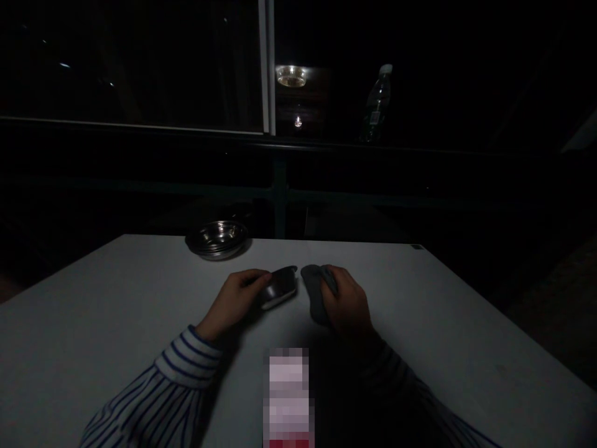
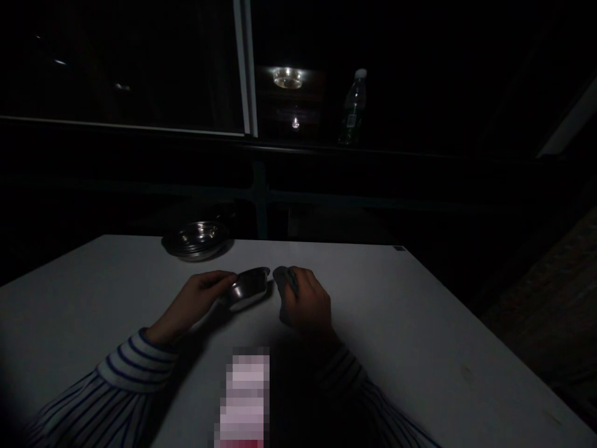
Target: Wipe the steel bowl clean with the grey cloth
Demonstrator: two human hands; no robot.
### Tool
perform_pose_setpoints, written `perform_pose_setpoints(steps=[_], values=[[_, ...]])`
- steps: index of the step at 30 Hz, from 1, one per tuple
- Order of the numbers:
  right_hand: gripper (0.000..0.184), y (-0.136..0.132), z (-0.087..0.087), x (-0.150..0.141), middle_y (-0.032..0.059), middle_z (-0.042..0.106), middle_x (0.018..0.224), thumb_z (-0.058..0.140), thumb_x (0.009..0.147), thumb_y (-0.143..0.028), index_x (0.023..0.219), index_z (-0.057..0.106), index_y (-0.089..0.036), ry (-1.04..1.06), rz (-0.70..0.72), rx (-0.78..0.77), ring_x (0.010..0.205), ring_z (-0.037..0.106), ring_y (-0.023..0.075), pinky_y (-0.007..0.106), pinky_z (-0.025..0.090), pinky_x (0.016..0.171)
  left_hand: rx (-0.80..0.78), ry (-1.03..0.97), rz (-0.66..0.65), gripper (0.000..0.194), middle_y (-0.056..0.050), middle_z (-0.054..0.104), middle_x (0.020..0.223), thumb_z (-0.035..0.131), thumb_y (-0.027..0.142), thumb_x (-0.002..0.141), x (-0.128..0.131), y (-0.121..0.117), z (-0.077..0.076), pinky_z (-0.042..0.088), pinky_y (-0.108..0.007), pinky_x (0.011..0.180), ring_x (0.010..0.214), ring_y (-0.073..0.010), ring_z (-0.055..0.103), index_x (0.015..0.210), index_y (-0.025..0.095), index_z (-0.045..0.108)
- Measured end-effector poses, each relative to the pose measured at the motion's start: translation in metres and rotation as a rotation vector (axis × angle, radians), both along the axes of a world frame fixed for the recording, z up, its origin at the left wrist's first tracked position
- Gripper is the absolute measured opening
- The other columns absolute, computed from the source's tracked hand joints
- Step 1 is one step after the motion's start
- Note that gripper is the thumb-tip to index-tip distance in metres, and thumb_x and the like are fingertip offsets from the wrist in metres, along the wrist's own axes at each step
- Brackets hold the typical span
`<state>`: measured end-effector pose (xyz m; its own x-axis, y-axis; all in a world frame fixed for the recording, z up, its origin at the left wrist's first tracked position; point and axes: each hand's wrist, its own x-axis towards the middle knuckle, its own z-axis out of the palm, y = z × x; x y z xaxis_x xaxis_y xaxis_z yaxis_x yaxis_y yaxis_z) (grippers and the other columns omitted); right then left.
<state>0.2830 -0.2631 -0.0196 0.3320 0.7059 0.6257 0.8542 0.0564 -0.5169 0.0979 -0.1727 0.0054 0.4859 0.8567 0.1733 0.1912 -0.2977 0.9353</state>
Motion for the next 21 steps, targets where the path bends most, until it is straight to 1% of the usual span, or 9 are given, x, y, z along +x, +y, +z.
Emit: perform_pose_setpoints(steps=[2,4,7,10,11,13,16,19,21], values=[[0.023,0.003,-0.006,-0.006,0.0098,0.061,0.098,0.041,0.083,-0.023,0.099,0.056,-0.015,-0.003,-0.011,0.041,0.091,0.056,0.0206,0.033,0.044,0.08,-0.094,-0.107,0.054,0.027,-0.005,0.069,0.081,0.061,0.037,0.072,0.005,-0.003,-0.005,0.042,-0.027,0.074,0.078,-0.0179,0.06,0.084,0.014,0.069],[0.023,0.007,-0.01,-0.009,0.0094,0.06,0.097,0.042,0.083,-0.022,0.099,0.056,-0.016,-0.015,0.007,0.083,0.09,0.056,0.0198,0.032,0.045,0.08,-0.205,-0.238,0.065,0.028,-0.006,0.069,0.083,0.062,0.035,0.072,0.01,-0.007,-0.011,0.042,-0.028,0.076,0.08,-0.0172,0.06,0.087,0.013,0.068],[0.024,0.009,-0.018,-0.014,0.0109,0.059,0.101,0.042,0.083,-0.022,0.103,0.053,-0.015,-0.091,0.087,0.154,0.096,0.055,0.0195,0.032,0.045,0.084,-0.419,-0.418,0.006,0.027,-0.005,0.069,0.081,0.062,0.033,0.073,0.017,-0.014,-0.022,0.044,-0.029,0.075,0.078,-0.0164,0.061,0.09,0.012,0.066],[0.031,0.01,-0.026,-0.019,0.0135,0.058,0.108,0.042,0.085,-0.026,0.112,0.047,-0.012,-0.23,0.132,0.191,0.104,0.052,0.0215,0.036,0.044,0.087,-0.548,-0.585,-0.074,0.021,-0.005,0.069,0.082,0.059,0.029,0.076,0.022,-0.02,-0.031,0.044,-0.028,0.077,0.08,-0.0159,0.061,0.089,0.014,0.066],[0.034,0.01,-0.028,-0.02,0.0141,0.057,0.11,0.042,0.085,-0.027,0.115,0.045,-0.012,-0.283,0.137,0.197,0.105,0.051,0.0221,0.037,0.044,0.087,-0.577,-0.609,-0.097,0.02,-0.004,0.069,0.084,0.058,0.028,0.077,0.023,-0.022,-0.033,0.045,-0.028,0.077,0.081,-0.016,0.061,0.09,0.015,0.066],[0.036,0.01,-0.031,-0.021,0.0146,0.055,0.114,0.042,0.085,-0.027,0.117,0.044,-0.011,-0.403,0.153,0.191,0.106,0.049,0.0227,0.038,0.043,0.087,-0.604,-0.654,-0.128,0.018,-0.003,0.069,0.085,0.058,0.025,0.077,0.025,-0.024,-0.035,0.045,-0.028,0.077,0.082,-0.0156,0.061,0.091,0.016,0.066],[0.034,0.008,-0.033,-0.022,0.0147,0.05,0.121,0.044,0.084,-0.027,0.115,0.046,-0.013,-0.576,0.195,0.135,0.106,0.047,0.0245,0.039,0.042,0.085,-0.621,-0.658,-0.144,0.017,-0.002,0.069,0.086,0.056,0.026,0.078,0.025,-0.027,-0.036,0.045,-0.027,0.075,0.079,-0.0145,0.061,0.09,0.018,0.065],[0.038,0.006,-0.032,-0.02,0.0127,0.046,0.126,0.046,0.084,-0.029,0.12,0.044,-0.018,-0.622,0.167,0.09,0.102,0.047,0.0248,0.039,0.042,0.081,-0.599,-0.611,-0.145,0.017,-0.002,0.068,0.087,0.056,0.029,0.077,0.024,-0.029,-0.033,0.046,-0.026,0.068,0.074,-0.0136,0.06,0.086,0.019,0.064],[0.038,0.005,-0.031,-0.02,0.0113,0.047,0.124,0.047,0.084,-0.026,0.121,0.042,-0.02,-0.64,0.139,0.095,0.1,0.047,0.0243,0.038,0.041,0.079,-0.59,-0.587,-0.162,0.018,-0.004,0.068,0.089,0.055,0.032,0.077,0.023,-0.03,-0.03,0.046,-0.027,0.068,0.076,-0.0153,0.06,0.085,0.019,0.064]])
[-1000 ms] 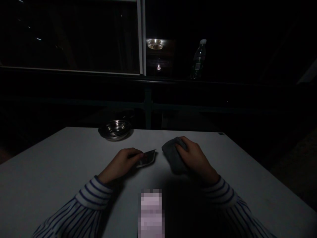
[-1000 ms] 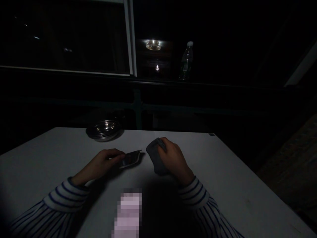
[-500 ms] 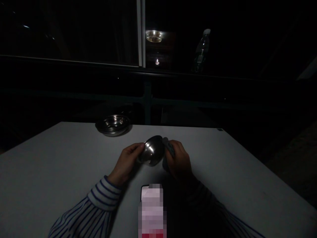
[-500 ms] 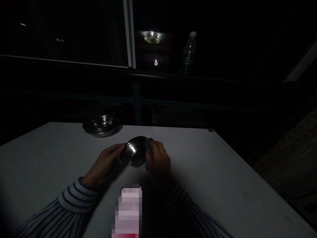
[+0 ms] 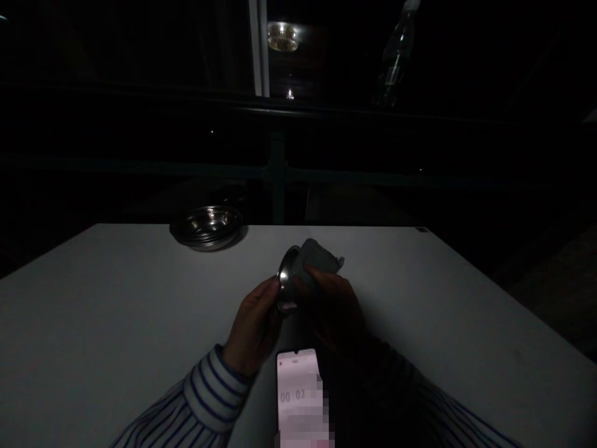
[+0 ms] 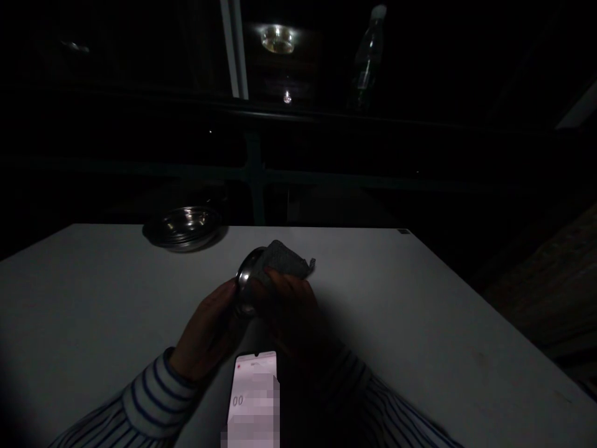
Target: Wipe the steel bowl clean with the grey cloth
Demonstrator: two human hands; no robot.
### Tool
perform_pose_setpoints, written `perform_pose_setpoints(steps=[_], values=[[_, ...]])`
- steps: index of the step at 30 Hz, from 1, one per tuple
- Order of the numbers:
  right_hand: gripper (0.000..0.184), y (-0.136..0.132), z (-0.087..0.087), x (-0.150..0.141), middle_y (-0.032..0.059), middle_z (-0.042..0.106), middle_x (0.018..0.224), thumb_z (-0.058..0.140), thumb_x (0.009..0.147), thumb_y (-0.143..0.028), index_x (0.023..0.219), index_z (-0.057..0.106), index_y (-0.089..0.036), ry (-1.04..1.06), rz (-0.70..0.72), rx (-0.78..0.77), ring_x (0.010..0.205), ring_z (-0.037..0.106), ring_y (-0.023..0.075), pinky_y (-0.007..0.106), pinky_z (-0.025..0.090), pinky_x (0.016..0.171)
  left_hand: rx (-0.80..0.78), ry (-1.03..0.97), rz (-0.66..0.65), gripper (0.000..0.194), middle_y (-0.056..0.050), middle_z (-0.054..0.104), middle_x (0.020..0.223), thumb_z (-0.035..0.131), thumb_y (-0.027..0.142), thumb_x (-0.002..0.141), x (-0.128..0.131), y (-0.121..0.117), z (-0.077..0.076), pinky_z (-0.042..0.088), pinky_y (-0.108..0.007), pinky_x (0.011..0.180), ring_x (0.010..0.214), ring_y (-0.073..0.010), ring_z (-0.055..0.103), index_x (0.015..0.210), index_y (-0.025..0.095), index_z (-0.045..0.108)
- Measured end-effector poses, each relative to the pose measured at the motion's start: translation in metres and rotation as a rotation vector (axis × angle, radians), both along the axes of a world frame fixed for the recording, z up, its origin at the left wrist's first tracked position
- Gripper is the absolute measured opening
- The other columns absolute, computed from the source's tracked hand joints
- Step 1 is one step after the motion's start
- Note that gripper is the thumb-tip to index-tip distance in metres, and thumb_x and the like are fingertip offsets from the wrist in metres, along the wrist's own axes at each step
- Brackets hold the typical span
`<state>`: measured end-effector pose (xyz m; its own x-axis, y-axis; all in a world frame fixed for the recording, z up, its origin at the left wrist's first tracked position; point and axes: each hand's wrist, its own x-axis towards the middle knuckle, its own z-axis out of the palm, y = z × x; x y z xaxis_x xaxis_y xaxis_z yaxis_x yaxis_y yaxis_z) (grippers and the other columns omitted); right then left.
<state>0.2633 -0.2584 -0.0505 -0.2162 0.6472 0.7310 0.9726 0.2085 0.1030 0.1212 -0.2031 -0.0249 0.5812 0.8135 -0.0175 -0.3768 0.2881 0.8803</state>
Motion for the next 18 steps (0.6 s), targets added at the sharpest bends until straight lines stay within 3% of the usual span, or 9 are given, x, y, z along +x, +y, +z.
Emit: perform_pose_setpoints(steps=[5,13,18], values=[[0.036,-0.001,0.003,0.0,0.0106,0.052,0.113,0.046,0.083,-0.024,0.119,0.043,-0.022,-0.023,-0.045,0.01,0.095,0.048,0.0235,0.037,0.04,0.076,-0.016,-0.009,-0.042,0.019,-0.005,0.068,0.095,0.052,0.028,0.079,0.0,-0.004,0.006,0.046,-0.031,0.078,0.088,-0.0188,0.061,0.091,0.019,0.064],[0.039,-0.002,0.0,-0.009,0.0107,0.055,0.109,0.047,0.081,-0.027,0.121,0.044,-0.025,0.056,-0.086,0.073,0.098,0.049,0.0258,0.046,0.039,0.083,-0.094,-0.014,0.053,0.023,-0.006,0.07,0.091,0.058,0.025,0.076,0.004,-0.004,0.002,0.047,-0.032,0.077,0.086,-0.0202,0.062,0.095,0.017,0.066],[0.035,0.004,-0.001,-0.01,0.0093,0.059,0.104,0.053,0.08,-0.026,0.115,0.047,-0.023,0.063,0.031,0.151,0.106,0.048,0.0247,0.052,0.028,0.099,-0.067,0.023,0.092,0.023,-0.007,0.071,0.086,0.06,0.027,0.074,0.001,-0.002,-0.002,0.047,-0.034,0.076,0.082,-0.021,0.063,0.092,0.016,0.068]])
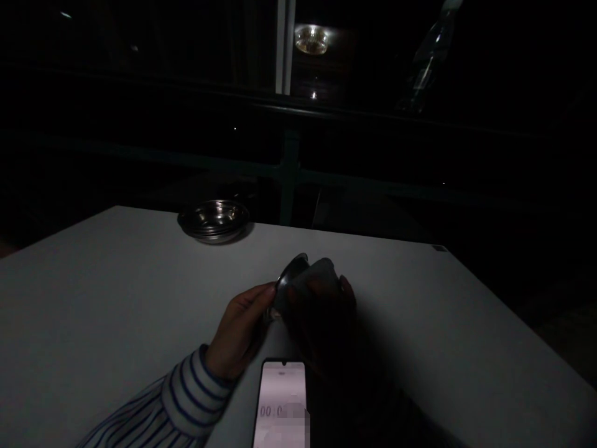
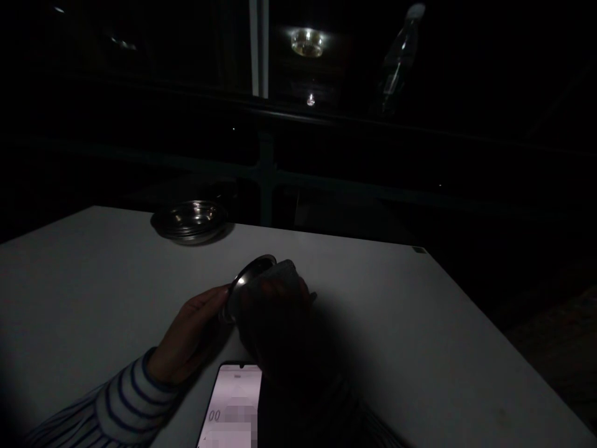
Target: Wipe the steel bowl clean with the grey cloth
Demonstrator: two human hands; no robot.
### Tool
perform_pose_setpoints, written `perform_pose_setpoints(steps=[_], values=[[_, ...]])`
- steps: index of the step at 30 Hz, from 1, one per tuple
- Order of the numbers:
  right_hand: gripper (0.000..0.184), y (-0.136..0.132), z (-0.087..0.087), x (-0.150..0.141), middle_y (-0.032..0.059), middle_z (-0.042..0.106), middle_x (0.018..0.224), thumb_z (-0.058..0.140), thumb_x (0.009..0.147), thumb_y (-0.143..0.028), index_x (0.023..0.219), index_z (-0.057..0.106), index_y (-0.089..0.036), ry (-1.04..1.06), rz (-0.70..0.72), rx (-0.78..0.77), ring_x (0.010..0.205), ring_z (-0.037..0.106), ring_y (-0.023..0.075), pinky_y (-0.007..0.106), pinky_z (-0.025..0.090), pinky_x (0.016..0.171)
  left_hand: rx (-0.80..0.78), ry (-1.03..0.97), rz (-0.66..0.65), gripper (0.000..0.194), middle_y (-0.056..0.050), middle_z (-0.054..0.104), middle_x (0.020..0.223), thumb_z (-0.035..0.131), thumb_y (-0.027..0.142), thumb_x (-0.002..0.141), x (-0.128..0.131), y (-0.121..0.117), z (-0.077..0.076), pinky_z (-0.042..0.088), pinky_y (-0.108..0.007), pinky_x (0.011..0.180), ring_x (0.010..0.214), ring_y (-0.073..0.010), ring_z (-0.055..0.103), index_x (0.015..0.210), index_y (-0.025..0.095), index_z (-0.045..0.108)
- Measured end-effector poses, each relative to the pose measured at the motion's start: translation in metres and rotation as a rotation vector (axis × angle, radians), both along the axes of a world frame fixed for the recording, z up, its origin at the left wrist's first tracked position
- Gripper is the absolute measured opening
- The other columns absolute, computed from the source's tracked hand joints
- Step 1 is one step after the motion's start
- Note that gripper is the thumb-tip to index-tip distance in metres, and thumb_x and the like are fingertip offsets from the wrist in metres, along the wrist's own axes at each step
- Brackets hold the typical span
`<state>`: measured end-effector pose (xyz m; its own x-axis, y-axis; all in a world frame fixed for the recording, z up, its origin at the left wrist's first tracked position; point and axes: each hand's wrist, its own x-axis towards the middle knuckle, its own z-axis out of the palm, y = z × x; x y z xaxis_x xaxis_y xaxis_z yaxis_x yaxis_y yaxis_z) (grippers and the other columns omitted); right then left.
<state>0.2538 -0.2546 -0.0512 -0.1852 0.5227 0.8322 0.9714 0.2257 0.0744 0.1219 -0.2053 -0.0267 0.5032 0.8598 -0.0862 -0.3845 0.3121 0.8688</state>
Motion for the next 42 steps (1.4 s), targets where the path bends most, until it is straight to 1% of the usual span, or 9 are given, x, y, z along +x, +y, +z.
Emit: perform_pose_setpoints(steps=[2,6,12,15,20,24,31,38,42], values=[[0.033,0.002,-0.002,-0.001,0.0088,0.059,0.106,0.052,0.081,-0.023,0.114,0.047,-0.022,-0.007,0.045,0.001,0.11,0.046,0.0225,0.049,0.026,0.102,0.021,-0.006,-0.008,0.022,-0.006,0.071,0.086,0.06,0.027,0.075,-0.002,0.0,-0.002,0.048,-0.034,0.074,0.081,-0.0204,0.063,0.092,0.016,0.068],[0.033,0.001,-0.003,-0.004,0.0044,0.059,0.107,0.052,0.081,-0.019,0.112,0.049,-0.027,-0.051,0.048,-0.016,0.11,0.046,0.021,0.043,0.034,0.097,0.006,-0.058,-0.004,0.017,-0.005,0.071,0.084,0.058,0.024,0.077,-0.005,0.001,-0.004,0.048,-0.03,0.072,0.079,-0.0178,0.063,0.085,0.016,0.069],[0.04,-0.004,0.004,-0.006,0.01,0.053,0.118,0.052,0.081,-0.025,0.12,0.046,-0.017,-0.144,0.093,-0.109,0.116,0.041,0.0238,0.043,0.034,0.097,-0.041,-0.109,-0.011,0.015,-0.003,0.07,0.078,0.057,0.022,0.078,-0.009,0.004,-0.002,0.048,-0.028,0.069,0.075,-0.0166,0.062,0.086,0.016,0.068],[0.039,-0.001,0.002,-0.005,0.0104,0.052,0.117,0.049,0.082,-0.023,0.121,0.043,-0.019,-0.138,0.036,-0.072,0.115,0.041,0.0232,0.042,0.035,0.094,-0.043,-0.136,-0.007,0.014,-0.003,0.07,0.076,0.057,0.022,0.078,-0.01,0.003,-0.002,0.047,-0.026,0.067,0.073,-0.0153,0.062,0.084,0.016,0.068],[0.036,0.0,-0.003,-0.002,0.0138,0.051,0.112,0.048,0.083,-0.027,0.117,0.045,-0.015,-0.065,-0.038,-0.022,0.103,0.047,0.0249,0.04,0.042,0.08,-0.008,-0.134,-0.001,0.015,-0.003,0.069,0.072,0.057,0.024,0.078,-0.009,0.002,-0.001,0.047,-0.026,0.063,0.069,-0.0155,0.062,0.081,0.014,0.068],[0.037,-0.001,0.0,-0.005,0.0101,0.053,0.11,0.051,0.081,-0.027,0.117,0.047,-0.018,-0.138,0.01,-0.011,0.103,0.046,0.0236,0.043,0.037,0.087,0.029,-0.099,-0.003,0.015,-0.003,0.069,0.07,0.058,0.023,0.077,-0.007,0.009,0.002,0.046,-0.023,0.061,0.07,-0.0144,0.062,0.081,0.014,0.069],[0.037,0.014,-0.001,0.004,0.0124,0.052,0.109,0.047,0.083,-0.029,0.117,0.047,-0.015,-0.025,-0.002,-0.057,0.099,0.047,0.0237,0.04,0.041,0.079,0.077,-0.028,0.013,0.02,-0.005,0.071,0.08,0.059,0.027,0.077,-0.008,0.017,-0.001,0.047,-0.026,0.071,0.075,-0.0154,0.062,0.089,0.014,0.069],[0.03,0.009,-0.01,-0.008,0.006,0.056,0.106,0.052,0.08,-0.023,0.11,0.054,-0.021,-0.195,0.11,-0.033,0.101,0.046,0.0225,0.045,0.033,0.091,-0.001,-0.053,0.03,0.023,-0.007,0.071,0.086,0.059,0.028,0.077,-0.006,0.012,-0.003,0.048,-0.028,0.07,0.076,-0.0177,0.063,0.094,0.015,0.069],[0.039,0.012,-0.004,-0.002,0.0101,0.055,0.106,0.054,0.079,-0.025,0.116,0.05,-0.016,-0.043,0.004,-0.009,0.101,0.047,0.0232,0.043,0.037,0.087,-0.034,-0.093,-0.003,0.023,-0.007,0.07,0.089,0.056,0.026,0.079,0.001,0.006,0.001,0.048,-0.026,0.069,0.08,-0.0175,0.063,0.094,0.015,0.068]])
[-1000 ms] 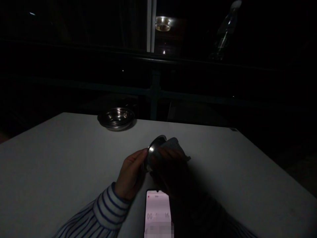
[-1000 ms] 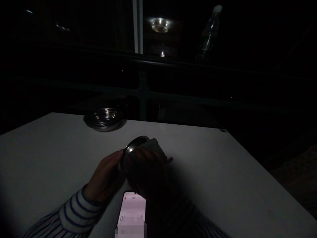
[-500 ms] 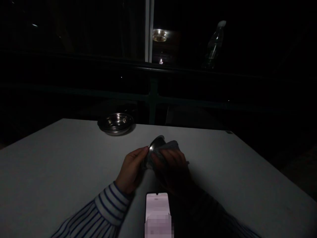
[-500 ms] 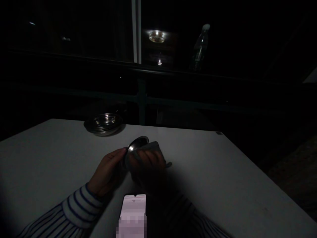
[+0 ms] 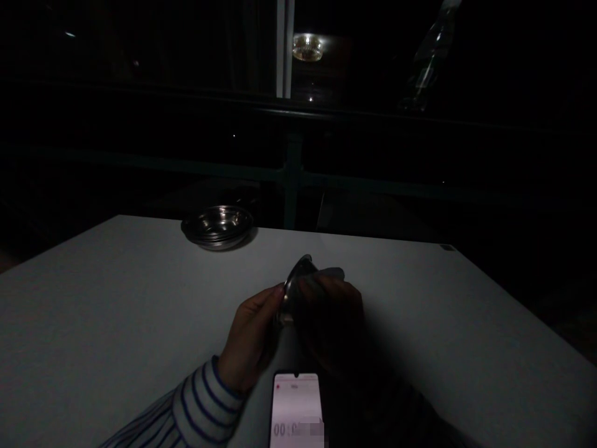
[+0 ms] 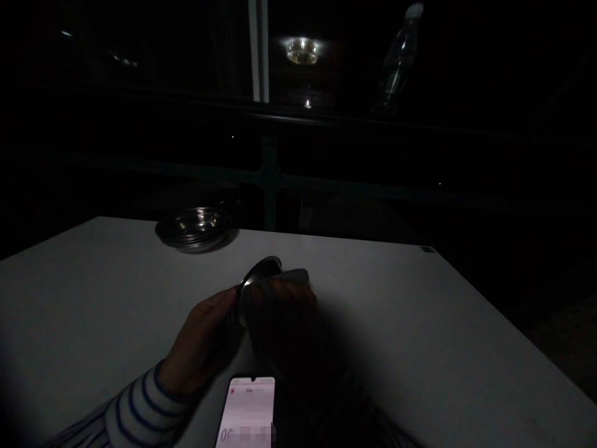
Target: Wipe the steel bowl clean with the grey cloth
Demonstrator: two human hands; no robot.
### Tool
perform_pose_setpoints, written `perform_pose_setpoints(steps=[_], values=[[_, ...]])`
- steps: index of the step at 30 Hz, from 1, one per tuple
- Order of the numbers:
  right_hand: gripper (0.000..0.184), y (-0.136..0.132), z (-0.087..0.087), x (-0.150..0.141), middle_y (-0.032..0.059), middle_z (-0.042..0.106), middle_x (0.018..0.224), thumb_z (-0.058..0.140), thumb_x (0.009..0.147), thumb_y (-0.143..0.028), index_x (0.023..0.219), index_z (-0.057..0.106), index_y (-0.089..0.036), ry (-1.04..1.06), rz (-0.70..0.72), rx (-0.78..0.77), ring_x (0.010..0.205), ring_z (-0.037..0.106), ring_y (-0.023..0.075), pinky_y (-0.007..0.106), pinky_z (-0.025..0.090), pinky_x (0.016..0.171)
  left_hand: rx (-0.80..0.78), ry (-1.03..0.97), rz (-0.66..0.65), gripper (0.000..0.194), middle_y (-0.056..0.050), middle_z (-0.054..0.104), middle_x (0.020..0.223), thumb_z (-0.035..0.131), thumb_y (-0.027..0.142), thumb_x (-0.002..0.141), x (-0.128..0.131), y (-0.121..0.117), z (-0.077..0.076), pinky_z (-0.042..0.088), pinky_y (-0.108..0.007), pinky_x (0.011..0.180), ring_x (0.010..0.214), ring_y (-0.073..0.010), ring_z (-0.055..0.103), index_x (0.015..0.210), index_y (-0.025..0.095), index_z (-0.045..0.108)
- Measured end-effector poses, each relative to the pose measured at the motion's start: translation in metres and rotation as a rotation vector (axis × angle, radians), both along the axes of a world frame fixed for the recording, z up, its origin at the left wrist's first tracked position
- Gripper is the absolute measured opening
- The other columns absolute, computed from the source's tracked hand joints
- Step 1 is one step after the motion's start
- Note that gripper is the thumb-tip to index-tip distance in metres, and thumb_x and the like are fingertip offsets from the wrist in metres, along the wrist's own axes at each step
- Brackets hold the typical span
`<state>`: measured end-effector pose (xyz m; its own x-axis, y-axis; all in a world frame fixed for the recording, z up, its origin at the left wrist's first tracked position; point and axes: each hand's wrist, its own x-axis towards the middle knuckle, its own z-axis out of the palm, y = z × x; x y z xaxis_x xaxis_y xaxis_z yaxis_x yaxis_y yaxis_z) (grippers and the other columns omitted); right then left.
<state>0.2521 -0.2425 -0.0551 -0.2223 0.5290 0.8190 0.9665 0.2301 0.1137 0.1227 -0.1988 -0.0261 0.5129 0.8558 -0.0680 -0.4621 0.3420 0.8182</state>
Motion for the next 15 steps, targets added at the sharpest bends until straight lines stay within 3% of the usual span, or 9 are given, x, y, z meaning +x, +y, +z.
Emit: perform_pose_setpoints(steps=[5,8,15], values=[[0.045,-0.005,0.002,0.004,0.0119,0.049,0.119,0.053,0.08,-0.029,0.123,0.046,-0.015,-0.066,0.053,-0.063,0.11,0.043,0.0257,0.046,0.035,0.092,-0.023,-0.007,0.002,0.022,-0.006,0.07,0.091,0.056,0.025,0.079,0.001,-0.005,0.002,0.048,-0.024,0.068,0.082,-0.017,0.063,0.095,0.015,0.068],[0.044,-0.007,-0.001,0.004,0.0107,0.049,0.12,0.052,0.08,-0.023,0.123,0.045,-0.016,-0.101,0.053,-0.076,0.111,0.042,0.0248,0.045,0.037,0.092,-0.005,-0.021,-0.002,0.022,-0.006,0.07,0.093,0.055,0.023,0.08,-0.002,-0.006,0.002,0.048,-0.024,0.07,0.085,-0.0168,0.062,0.095,0.016,0.068],[0.044,-0.009,-0.007,0.005,0.0148,0.051,0.114,0.051,0.079,-0.014,0.122,0.043,-0.009,0.0,0.085,-0.066,0.107,0.044,0.0266,0.042,0.043,0.084,0.007,-0.027,-0.077,0.031,-0.011,0.069,0.097,0.059,0.024,0.077,-0.011,-0.003,-0.002,0.047,-0.033,0.077,0.089,-0.0224,0.063,0.106,0.015,0.064]])
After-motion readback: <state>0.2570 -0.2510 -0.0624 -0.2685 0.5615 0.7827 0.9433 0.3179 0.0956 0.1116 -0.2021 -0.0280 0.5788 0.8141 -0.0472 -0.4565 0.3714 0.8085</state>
